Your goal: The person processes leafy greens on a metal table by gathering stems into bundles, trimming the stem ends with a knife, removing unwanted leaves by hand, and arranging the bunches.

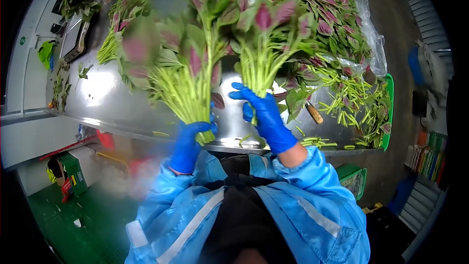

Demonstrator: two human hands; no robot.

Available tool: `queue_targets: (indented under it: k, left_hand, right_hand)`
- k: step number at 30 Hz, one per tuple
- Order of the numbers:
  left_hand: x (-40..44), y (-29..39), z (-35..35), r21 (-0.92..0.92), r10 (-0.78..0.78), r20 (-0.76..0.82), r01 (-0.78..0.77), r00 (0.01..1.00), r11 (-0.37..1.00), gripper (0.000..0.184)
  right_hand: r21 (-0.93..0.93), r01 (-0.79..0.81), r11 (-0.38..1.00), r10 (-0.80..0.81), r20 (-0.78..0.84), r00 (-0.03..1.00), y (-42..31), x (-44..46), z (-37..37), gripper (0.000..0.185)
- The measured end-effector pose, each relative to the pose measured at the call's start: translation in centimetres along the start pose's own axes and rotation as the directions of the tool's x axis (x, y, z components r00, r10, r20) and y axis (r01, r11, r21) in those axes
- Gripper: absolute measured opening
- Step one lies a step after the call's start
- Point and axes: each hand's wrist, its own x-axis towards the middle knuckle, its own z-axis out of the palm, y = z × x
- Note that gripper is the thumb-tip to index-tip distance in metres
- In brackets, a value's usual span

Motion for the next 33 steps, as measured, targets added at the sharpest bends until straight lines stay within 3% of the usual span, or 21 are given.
queue_targets:
  k: [4, 6, 8, 10, 12, 14, 17, 19, 23, 24, 25, 27, 29, 30, 32, 33]
  left_hand:
    - [1.2, -4.3, -1.0, -0.123, -0.204, 0.112, 0.218, 0.972, 0.968, 0.057]
    - [1.3, -4.8, -1.2, -0.155, -0.276, 0.11, 0.291, 0.955, 0.944, 0.056]
    - [1.3, -4.7, -1.0, -0.142, -0.202, 0.119, 0.218, 0.972, 0.966, 0.056]
    - [1.4, -4.0, -0.3, -0.116, -0.155, 0.114, 0.168, 0.981, 0.979, 0.056]
    - [1.2, -3.5, 0.5, -0.103, -0.23, 0.048, 0.234, 0.972, 0.967, 0.056]
    - [1.1, -3.3, 0.9, -0.087, -0.26, -0.018, 0.258, 0.965, 0.962, 0.056]
    - [2.2, -4.1, -0.3, -0.12, -0.179, 0.142, 0.197, 0.973, 0.973, 0.057]
    - [2.2, -3.8, -0.1, -0.101, -0.167, 0.114, 0.178, 0.979, 0.979, 0.055]
    - [1.0, -2.3, 1.4, -0.116, -0.089, 0.013, 0.09, 0.996, 0.989, 0.053]
    - [0.8, -1.8, 0.7, -0.072, -0.069, 0.003, 0.069, 0.998, 0.995, 0.053]
    - [0.7, -1.5, 0.3, -0.028, -0.048, -0.003, 0.048, 0.999, 0.998, 0.053]
    - [0.2, 0.1, 1.1, 0.103, 0.037, 0.001, -0.037, 0.999, 0.994, 0.06]
    - [0.1, 0.9, 0.9, 0.157, 0.109, -0.03, -0.103, 0.994, 0.982, 0.062]
    - [0.0, 1.1, 0.9, 0.159, 0.139, -0.037, -0.132, 0.99, 0.978, 0.061]
    - [0.0, 1.5, 1.1, 0.163, 0.205, -0.047, -0.195, 0.978, 0.967, 0.06]
    - [-0.1, 1.3, 0.9, 0.124, 0.149, -0.031, -0.144, 0.988, 0.982, 0.058]
  right_hand:
    - [-0.048, -0.192, 0.98, 0.188, -0.078, 0.979, 2.9, 0.9, -0.5, 0.021]
    - [0.068, -0.213, 0.975, 0.218, -0.083, 0.972, 4.4, 0.8, -1.2, 0.021]
    - [0.102, -0.209, 0.973, 0.221, -0.125, 0.967, 4.7, 0.1, -1.8, 0.018]
    - [0.225, -0.195, 0.955, 0.201, -0.002, 0.98, 5.7, -0.7, -3.2, 0.013]
    - [0.334, -0.189, 0.924, 0.181, 0.055, 0.982, 5.5, -1.7, -3.1, 0.01]
    - [0.249, -0.197, 0.948, 0.183, 0.077, 0.98, 4.7, -2.6, -3.2, 0.012]
    - [0.163, -0.254, 0.953, 0.237, 0.116, 0.965, 2.6, -4.6, -3.5, 0.027]
    - [0.155, -0.299, 0.942, 0.276, 0.153, 0.949, 2.2, -5.5, -4.2, 0.038]
    - [-0.3, -0.118, 0.947, 0.13, 0.021, 0.991, 1.2, -5.3, -6.1, 0.028]
    - [-0.427, -0.157, 0.89, 0.151, -0.047, 0.987, -0.4, -5.3, -6.3, 0.026]
    - [-0.743, 0.132, 0.656, -0.247, -0.047, 0.968, 1.7, -4.0, -8.4, 0.031]
    - [-0.965, 0.093, 0.244, -0.479, -0.036, 0.877, 0.2, -3.5, -9.5, 0.033]
    - [-0.681, 0.036, 0.731, -0.276, -0.247, 0.929, -2.0, -4.0, -7.0, 0.028]
    - [-0.491, 0.06, 0.869, -0.197, -0.233, 0.952, -3.1, -4.5, -5.5, 0.027]
    - [-0.154, 0.163, 0.974, -0.184, -0.134, 0.974, -3.1, -4.3, -3.4, 0.026]
    - [-0.121, 0.124, 0.985, -0.135, -0.082, 0.988, -3.1, -4.4, -2.3, 0.029]
